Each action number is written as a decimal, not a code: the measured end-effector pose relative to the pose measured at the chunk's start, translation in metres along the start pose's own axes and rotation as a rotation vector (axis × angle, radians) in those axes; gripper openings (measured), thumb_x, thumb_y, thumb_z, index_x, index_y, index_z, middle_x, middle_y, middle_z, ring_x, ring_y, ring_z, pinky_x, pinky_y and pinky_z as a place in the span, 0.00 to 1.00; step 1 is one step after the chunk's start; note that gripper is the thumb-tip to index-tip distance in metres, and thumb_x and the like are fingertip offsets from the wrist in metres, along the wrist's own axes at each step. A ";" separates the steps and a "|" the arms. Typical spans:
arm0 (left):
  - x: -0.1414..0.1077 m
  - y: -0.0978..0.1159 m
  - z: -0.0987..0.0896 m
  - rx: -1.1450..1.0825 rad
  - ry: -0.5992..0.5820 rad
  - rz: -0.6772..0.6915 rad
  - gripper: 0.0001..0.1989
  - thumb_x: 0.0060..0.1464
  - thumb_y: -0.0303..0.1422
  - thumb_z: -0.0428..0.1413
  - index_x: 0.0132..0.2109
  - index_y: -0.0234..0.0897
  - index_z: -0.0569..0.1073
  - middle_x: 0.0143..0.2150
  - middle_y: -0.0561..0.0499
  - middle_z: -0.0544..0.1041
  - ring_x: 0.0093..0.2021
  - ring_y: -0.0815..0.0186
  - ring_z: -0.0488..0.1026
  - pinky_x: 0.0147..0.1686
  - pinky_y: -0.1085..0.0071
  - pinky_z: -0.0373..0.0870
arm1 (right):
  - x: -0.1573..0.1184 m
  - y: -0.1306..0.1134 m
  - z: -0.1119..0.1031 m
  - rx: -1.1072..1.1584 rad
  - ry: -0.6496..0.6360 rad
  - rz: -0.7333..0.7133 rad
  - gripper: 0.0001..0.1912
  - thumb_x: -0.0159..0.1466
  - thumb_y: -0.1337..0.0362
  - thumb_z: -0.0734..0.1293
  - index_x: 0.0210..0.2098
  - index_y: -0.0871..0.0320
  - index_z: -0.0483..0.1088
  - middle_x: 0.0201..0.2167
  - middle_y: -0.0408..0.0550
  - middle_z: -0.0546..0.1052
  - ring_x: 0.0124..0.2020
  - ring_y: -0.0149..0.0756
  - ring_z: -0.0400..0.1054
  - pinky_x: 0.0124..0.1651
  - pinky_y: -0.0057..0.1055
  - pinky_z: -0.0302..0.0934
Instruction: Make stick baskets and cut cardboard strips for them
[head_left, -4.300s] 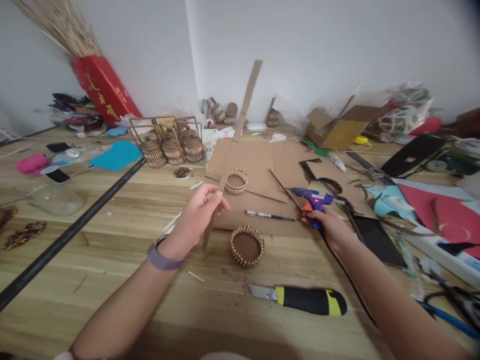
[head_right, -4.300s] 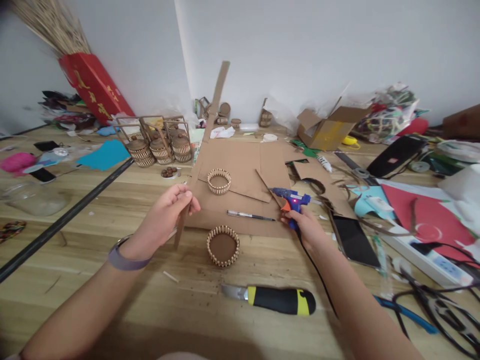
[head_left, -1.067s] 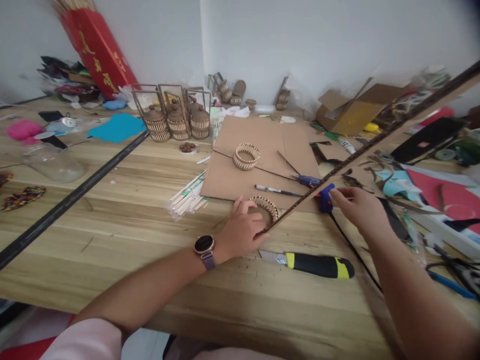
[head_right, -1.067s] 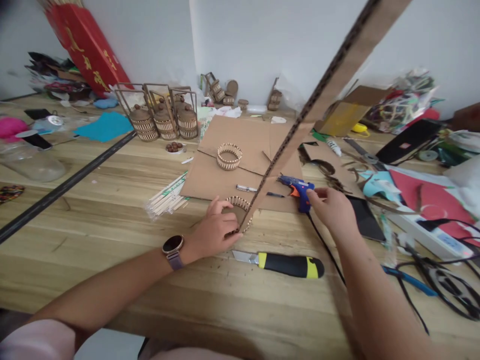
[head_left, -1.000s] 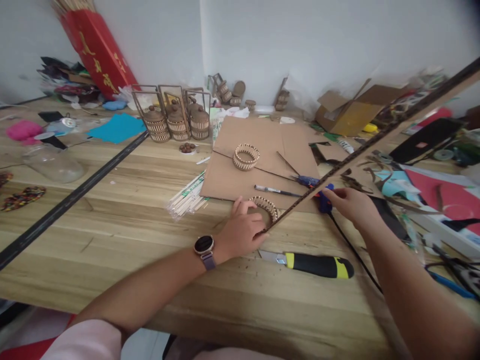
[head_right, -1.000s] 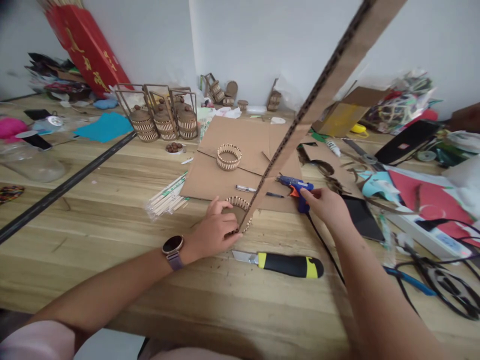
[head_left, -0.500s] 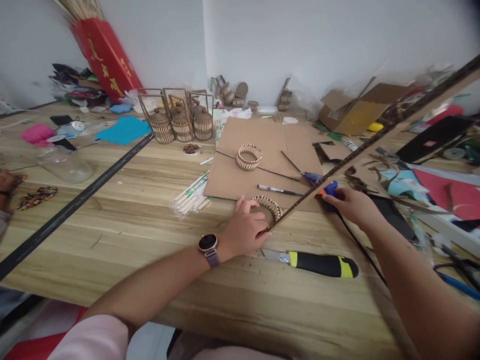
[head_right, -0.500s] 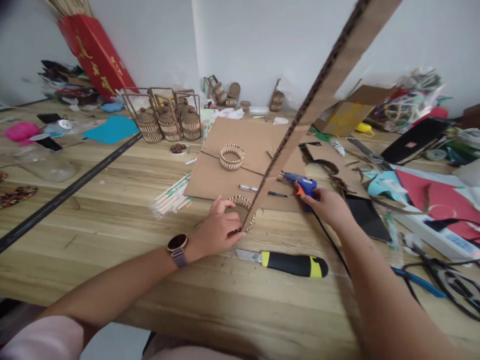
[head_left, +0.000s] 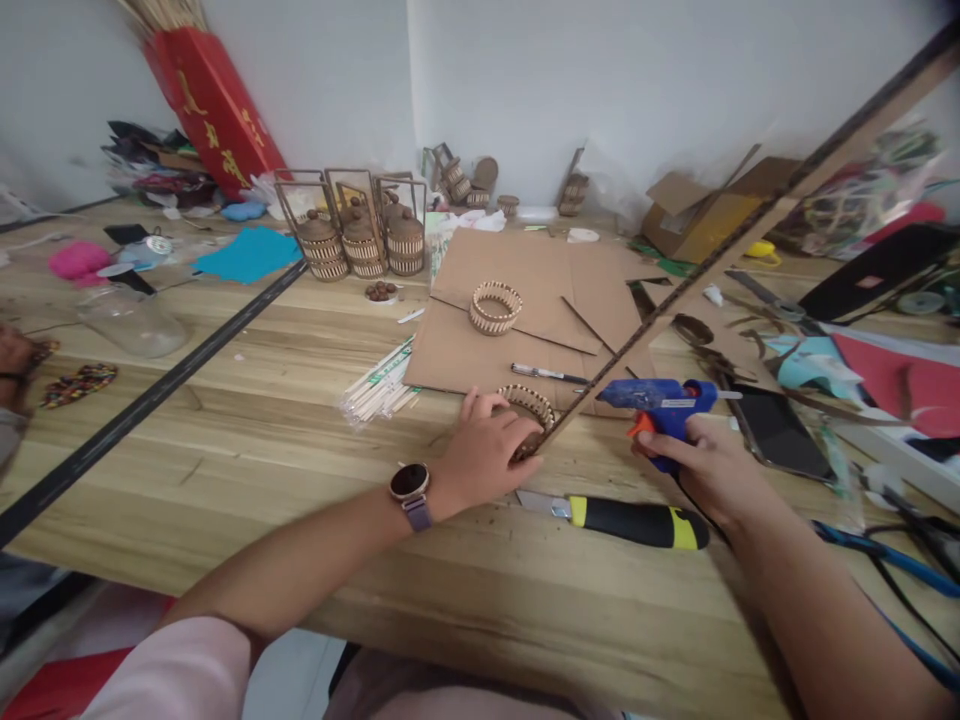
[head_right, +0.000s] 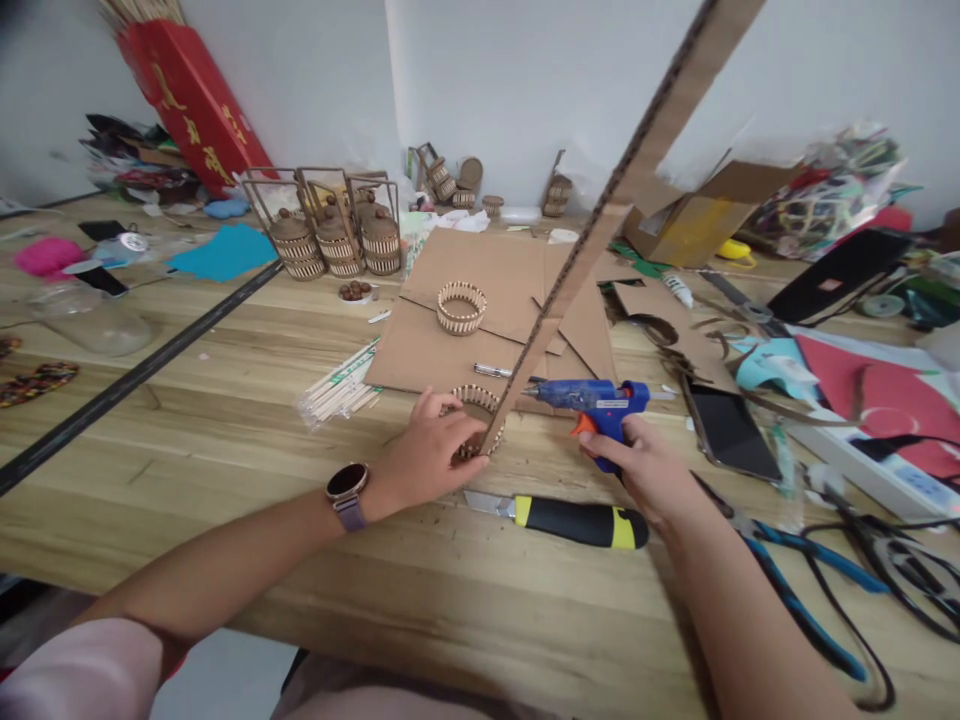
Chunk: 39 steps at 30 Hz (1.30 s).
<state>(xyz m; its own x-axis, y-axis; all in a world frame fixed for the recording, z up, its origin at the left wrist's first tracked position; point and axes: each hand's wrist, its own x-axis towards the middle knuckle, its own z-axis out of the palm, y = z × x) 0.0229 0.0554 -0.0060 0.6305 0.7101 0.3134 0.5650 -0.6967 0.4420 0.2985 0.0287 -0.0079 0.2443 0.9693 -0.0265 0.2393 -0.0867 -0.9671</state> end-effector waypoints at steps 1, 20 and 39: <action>0.000 0.001 0.000 -0.025 0.018 0.002 0.11 0.59 0.36 0.59 0.46 0.37 0.76 0.42 0.48 0.80 0.56 0.50 0.64 0.65 0.39 0.47 | 0.000 0.000 0.001 0.008 -0.015 0.016 0.20 0.42 0.49 0.78 0.22 0.54 0.70 0.21 0.44 0.72 0.23 0.34 0.64 0.25 0.31 0.58; 0.005 -0.022 -0.065 -0.241 0.507 -0.245 0.16 0.66 0.36 0.48 0.32 0.38 0.74 0.37 0.49 0.80 0.48 0.61 0.72 0.51 0.64 0.67 | -0.010 -0.006 0.001 0.193 -0.186 0.075 0.18 0.47 0.51 0.78 0.28 0.57 0.73 0.23 0.41 0.69 0.22 0.28 0.58 0.25 0.28 0.53; 0.014 -0.008 -0.024 0.286 -0.140 0.296 0.11 0.65 0.34 0.54 0.37 0.35 0.79 0.37 0.48 0.81 0.58 0.53 0.67 0.66 0.44 0.52 | -0.019 -0.015 -0.006 -0.009 -0.212 0.128 0.23 0.41 0.44 0.79 0.27 0.55 0.78 0.28 0.47 0.78 0.32 0.38 0.70 0.39 0.35 0.65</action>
<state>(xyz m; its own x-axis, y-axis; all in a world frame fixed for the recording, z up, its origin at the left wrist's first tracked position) 0.0143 0.0731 0.0149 0.8422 0.4689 0.2661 0.4615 -0.8822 0.0938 0.2963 0.0106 0.0090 0.0709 0.9769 -0.2018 0.2281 -0.2128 -0.9501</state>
